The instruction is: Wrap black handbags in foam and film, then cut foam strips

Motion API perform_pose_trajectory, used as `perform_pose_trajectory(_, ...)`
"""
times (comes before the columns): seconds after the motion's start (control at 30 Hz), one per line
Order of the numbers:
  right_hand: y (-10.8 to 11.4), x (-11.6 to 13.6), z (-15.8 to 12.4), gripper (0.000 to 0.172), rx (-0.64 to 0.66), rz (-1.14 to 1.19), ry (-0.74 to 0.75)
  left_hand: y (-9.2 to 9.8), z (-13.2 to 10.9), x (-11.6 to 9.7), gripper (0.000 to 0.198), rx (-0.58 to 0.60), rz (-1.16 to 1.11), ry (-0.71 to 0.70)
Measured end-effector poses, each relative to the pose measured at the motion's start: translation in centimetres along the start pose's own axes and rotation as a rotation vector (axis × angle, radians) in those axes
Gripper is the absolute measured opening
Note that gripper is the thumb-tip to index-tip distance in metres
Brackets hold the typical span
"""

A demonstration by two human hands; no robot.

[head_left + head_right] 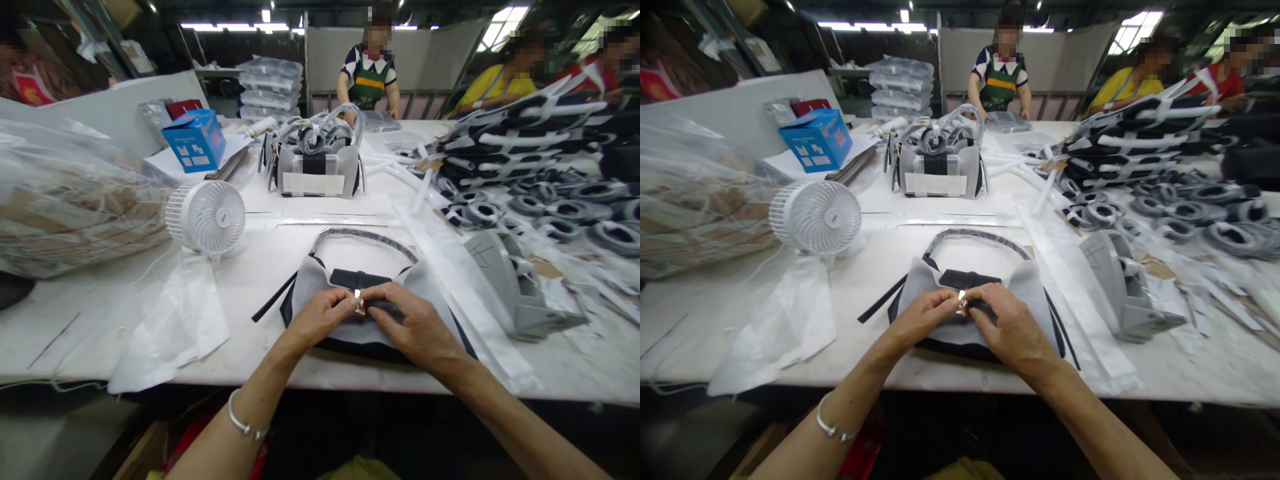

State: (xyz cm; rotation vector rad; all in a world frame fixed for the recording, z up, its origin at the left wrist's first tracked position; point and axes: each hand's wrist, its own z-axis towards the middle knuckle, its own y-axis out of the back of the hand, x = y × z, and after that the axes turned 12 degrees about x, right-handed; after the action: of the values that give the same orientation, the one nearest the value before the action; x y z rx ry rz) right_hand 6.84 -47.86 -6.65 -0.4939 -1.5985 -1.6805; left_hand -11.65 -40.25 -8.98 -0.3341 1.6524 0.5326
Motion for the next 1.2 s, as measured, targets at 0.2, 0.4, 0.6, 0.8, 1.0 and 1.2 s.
perform_pose_trajectory(0.2,-0.1,-0.9,-0.1,0.023,-0.093,0.402,-0.410,-0.3,0.4,-0.1,0.019,-0.001,0.055,0.017)
perform_pose_trajectory(0.4,-0.2,-0.6,0.2,0.032,0.015,0.509,-0.541,-0.1,0.1,-0.2,0.016,-0.013,0.059,0.017)
perform_pose_trajectory(0.6,0.0,0.0,1.5,0.024,0.121,0.533,-0.604,-0.3,0.4,0.2,0.015,-0.015,0.131,-0.022)
perform_pose_trajectory(0.8,-0.9,0.3,1.5,0.020,0.093,0.355,-0.575,-0.7,0.5,0.2,0.018,-0.056,0.251,-0.026)
perform_pose_trajectory(1.0,-2.1,0.2,1.4,0.012,0.031,-0.442,-0.273,-0.5,1.3,2.0,0.026,-0.083,0.286,-0.025)
perform_pose_trajectory(1.2,-2.5,0.1,2.1,0.007,0.015,-0.585,-0.283,-0.1,1.6,1.8,0.033,-0.029,0.273,-0.058)
